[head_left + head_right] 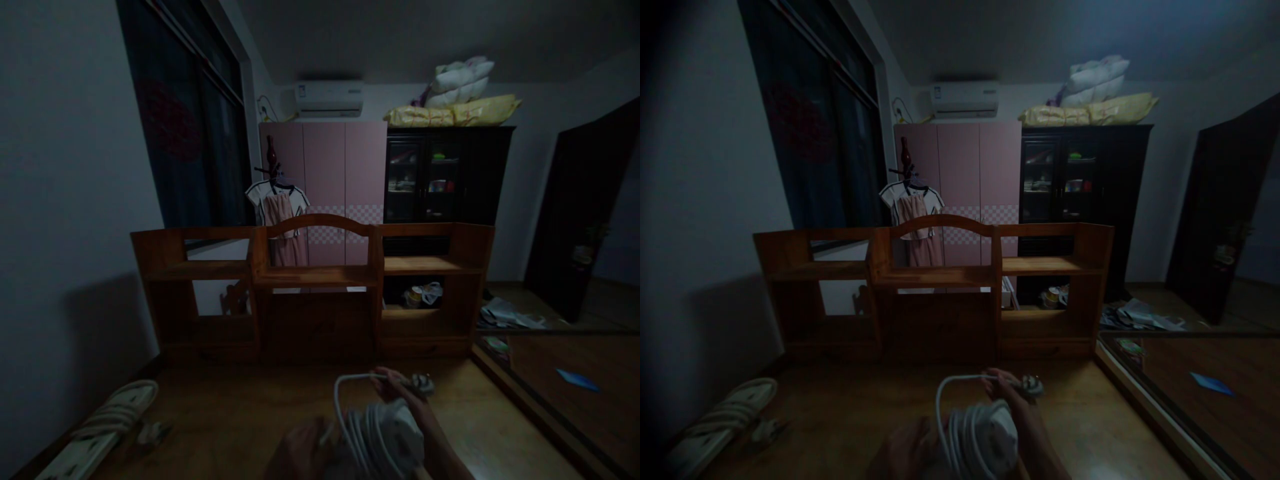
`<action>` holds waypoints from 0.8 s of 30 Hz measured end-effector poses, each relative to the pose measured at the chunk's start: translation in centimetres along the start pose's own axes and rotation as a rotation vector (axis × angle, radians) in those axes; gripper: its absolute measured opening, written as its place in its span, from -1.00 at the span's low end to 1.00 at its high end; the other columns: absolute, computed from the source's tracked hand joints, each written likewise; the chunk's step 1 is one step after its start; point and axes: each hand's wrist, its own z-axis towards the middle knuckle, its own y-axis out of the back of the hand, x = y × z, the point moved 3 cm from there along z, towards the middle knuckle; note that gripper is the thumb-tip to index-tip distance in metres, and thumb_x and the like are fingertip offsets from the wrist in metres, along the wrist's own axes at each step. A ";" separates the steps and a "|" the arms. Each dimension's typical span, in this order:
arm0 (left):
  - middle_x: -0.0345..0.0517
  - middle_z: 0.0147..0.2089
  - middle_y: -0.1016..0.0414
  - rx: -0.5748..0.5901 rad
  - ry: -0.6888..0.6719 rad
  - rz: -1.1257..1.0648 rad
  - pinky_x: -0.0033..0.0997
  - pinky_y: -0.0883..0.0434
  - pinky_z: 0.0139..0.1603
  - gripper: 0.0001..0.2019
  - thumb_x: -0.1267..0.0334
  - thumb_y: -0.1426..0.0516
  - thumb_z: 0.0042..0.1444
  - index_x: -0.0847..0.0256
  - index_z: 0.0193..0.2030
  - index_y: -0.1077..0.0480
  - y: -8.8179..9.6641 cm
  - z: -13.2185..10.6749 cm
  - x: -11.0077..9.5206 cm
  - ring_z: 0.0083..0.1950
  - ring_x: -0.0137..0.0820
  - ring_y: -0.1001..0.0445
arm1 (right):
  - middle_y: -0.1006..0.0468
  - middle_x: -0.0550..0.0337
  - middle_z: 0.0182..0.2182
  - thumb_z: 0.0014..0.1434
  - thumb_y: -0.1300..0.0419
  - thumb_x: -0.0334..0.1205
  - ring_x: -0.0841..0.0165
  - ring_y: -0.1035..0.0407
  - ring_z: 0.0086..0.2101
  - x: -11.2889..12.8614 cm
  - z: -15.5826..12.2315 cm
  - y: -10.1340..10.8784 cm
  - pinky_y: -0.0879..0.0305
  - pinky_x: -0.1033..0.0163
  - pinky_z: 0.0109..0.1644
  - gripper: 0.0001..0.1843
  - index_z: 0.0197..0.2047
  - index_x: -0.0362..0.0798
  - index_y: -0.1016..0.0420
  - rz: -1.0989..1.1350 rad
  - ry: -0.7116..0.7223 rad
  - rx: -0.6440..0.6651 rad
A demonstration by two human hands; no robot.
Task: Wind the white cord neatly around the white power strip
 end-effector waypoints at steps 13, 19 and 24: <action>0.21 0.03 -0.49 0.120 0.312 -0.096 -0.21 -0.51 -0.17 -0.25 0.09 -0.09 0.13 0.26 0.39 0.11 -0.5 0.2 1.0 -0.12 -0.16 -0.55 | -0.31 0.47 -0.66 0.08 -0.36 -0.13 0.66 -0.09 -0.74 3.8 0.0 3.2 -0.10 0.58 -0.71 -0.57 0.02 -0.03 -0.47 0.584 -0.092 0.003; 0.18 0.01 -0.52 0.006 1.013 -0.277 -0.27 -0.51 -0.20 -0.34 -0.05 0.00 0.21 0.27 0.34 0.00 -0.4 -2.0 4.2 -0.11 -0.14 -0.58 | -0.18 0.40 -0.59 0.12 -0.28 0.05 0.65 0.02 -0.69 3.3 0.0 1.6 0.09 0.50 -0.68 -0.54 -0.01 -0.07 -0.46 -0.013 0.006 -0.035; 0.10 -0.16 -0.57 -0.137 0.988 -0.317 -0.30 -0.51 -0.29 -0.30 -0.11 -0.05 0.13 0.29 0.30 -0.06 0.1 -2.0 4.1 -0.24 -0.17 -0.59 | -0.36 0.27 -0.50 0.18 -0.22 0.01 0.47 -0.26 -0.59 0.9 -1.0 -0.8 -0.22 0.34 -0.54 -0.67 -0.13 -0.07 -0.42 -0.357 0.169 0.200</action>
